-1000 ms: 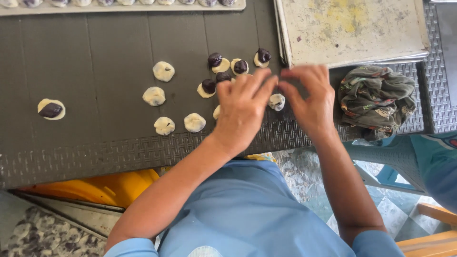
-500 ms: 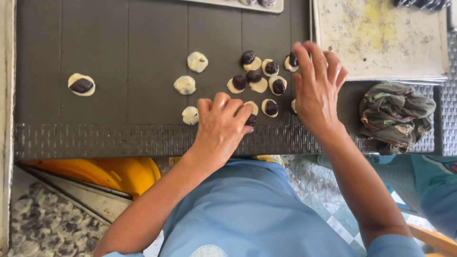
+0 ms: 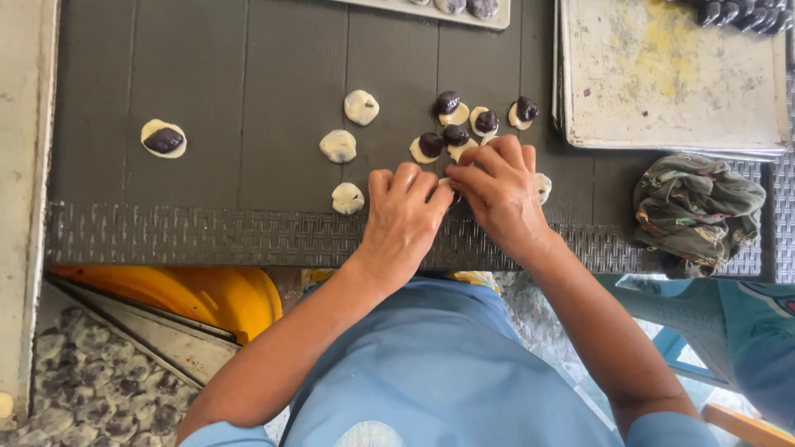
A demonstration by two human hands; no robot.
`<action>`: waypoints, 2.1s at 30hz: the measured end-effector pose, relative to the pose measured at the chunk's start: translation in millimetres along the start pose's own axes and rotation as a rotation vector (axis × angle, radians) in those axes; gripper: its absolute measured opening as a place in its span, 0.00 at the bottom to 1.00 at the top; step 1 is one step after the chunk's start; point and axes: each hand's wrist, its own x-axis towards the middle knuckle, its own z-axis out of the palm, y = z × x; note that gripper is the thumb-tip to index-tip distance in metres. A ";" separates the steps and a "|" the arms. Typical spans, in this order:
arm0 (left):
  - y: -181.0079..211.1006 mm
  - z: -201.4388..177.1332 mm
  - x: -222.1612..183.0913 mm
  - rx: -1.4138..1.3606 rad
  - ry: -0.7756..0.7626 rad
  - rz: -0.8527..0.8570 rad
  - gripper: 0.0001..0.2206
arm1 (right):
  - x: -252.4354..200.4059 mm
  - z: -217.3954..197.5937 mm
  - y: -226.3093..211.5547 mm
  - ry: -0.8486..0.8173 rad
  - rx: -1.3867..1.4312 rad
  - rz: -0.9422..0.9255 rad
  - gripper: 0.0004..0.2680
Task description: Preparing filled dough balls by flattening dough, adding filling, rolling them, and arranging them on trays.
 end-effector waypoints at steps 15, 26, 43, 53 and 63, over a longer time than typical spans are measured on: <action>3.9 -7.5 10.3 0.051 -0.122 -0.094 0.12 | -28.4 -19.4 -11.8 -0.006 0.245 0.202 0.13; 10.3 -22.6 12.2 -0.019 -0.115 -0.114 0.08 | -18.8 -9.8 -19.0 0.135 0.195 0.046 0.06; 28.7 -47.6 38.9 -1.035 -0.256 -0.910 0.11 | -5.5 -34.9 -42.4 0.354 0.294 0.023 0.02; 17.9 -26.9 20.8 -1.484 -0.235 -1.179 0.07 | -13.2 -42.9 -45.4 0.293 0.306 -0.073 0.04; 28.5 -27.0 9.0 -0.105 -0.100 -0.146 0.22 | -31.6 10.9 -26.5 0.245 0.217 0.046 0.04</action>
